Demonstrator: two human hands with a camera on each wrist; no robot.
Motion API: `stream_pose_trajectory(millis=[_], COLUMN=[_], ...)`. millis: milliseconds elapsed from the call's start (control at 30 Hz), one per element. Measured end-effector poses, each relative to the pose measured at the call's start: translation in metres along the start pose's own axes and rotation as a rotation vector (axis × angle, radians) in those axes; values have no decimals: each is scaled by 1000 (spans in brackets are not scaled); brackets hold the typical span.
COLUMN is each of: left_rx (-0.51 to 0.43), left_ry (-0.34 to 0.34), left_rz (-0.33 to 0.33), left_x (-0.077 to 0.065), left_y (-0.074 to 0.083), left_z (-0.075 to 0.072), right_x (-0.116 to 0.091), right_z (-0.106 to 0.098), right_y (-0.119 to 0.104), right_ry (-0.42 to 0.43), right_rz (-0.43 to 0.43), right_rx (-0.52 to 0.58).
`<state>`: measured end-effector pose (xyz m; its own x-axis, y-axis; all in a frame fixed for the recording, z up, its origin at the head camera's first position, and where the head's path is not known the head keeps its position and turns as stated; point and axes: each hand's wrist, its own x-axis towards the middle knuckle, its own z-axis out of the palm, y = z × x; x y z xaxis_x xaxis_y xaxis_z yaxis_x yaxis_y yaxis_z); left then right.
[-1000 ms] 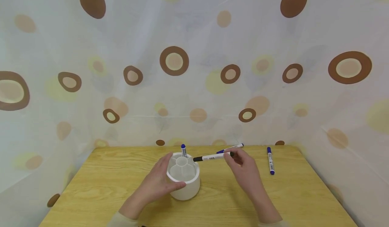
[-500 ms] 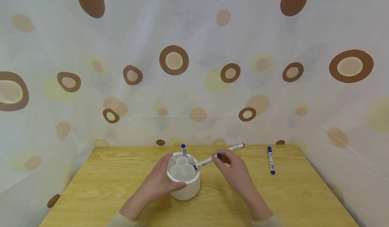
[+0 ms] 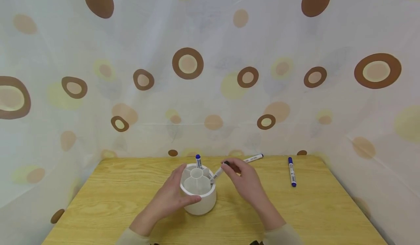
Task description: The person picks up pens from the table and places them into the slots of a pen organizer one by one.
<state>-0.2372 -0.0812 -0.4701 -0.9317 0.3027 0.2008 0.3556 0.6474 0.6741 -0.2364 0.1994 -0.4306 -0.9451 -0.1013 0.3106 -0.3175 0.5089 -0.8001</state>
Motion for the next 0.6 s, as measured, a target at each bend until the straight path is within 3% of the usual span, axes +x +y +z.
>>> stream_pose_trajectory(millis=[233, 600], left_rx=[-44, -62], left_ry=[-3, -15], left_rz=[22, -9], left_x=[0, -1], left_y=[-1, 0], left_z=[0, 3], right_x=[2, 4], right_z=[3, 0], right_y=[-4, 7], right_ry=[-13, -25], right_rz=[-10, 38], right_rx=[18, -27])
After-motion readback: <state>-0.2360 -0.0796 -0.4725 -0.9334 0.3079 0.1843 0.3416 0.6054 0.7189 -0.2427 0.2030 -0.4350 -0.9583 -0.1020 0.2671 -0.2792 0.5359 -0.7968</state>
